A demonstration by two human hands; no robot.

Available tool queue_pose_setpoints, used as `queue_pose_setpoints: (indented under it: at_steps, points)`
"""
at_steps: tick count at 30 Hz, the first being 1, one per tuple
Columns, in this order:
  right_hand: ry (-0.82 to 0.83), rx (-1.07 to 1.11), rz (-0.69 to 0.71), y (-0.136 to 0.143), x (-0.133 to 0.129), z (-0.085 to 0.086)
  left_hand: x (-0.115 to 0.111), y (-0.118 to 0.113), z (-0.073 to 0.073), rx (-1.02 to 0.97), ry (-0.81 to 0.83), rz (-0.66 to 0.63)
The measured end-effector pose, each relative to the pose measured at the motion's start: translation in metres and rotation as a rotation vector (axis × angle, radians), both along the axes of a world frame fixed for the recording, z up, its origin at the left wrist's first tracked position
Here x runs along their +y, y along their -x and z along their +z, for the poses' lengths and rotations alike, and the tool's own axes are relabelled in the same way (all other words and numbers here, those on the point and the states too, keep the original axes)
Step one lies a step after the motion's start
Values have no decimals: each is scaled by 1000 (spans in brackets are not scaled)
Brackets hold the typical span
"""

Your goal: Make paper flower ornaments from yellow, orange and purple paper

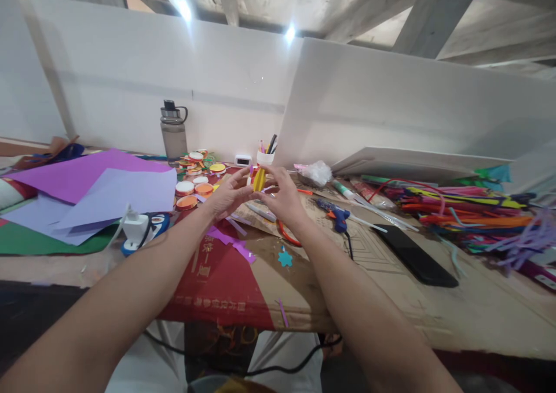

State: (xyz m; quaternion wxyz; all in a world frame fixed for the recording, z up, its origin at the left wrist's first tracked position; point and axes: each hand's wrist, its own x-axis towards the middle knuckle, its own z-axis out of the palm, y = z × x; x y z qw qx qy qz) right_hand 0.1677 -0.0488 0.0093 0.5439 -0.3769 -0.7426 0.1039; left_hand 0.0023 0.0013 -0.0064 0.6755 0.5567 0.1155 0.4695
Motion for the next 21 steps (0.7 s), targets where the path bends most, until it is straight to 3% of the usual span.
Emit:
queue_pose_setpoints:
  at_steps: [7, 14, 18, 21]
  points:
    - [-39, -24, -53, 0, 2, -3, -1, 0, 2, -25, 7, 10]
    - [-74, -41, -229, 8, 3, -9, -16, -11, 4, 12, 25, 50]
    - [-53, -46, -201, 7, 2, -5, -17, -14, 4, -53, 184, 132]
    - [3, 94, -210, -2, 5, 0, -12, -8, 11, -152, 397, 176]
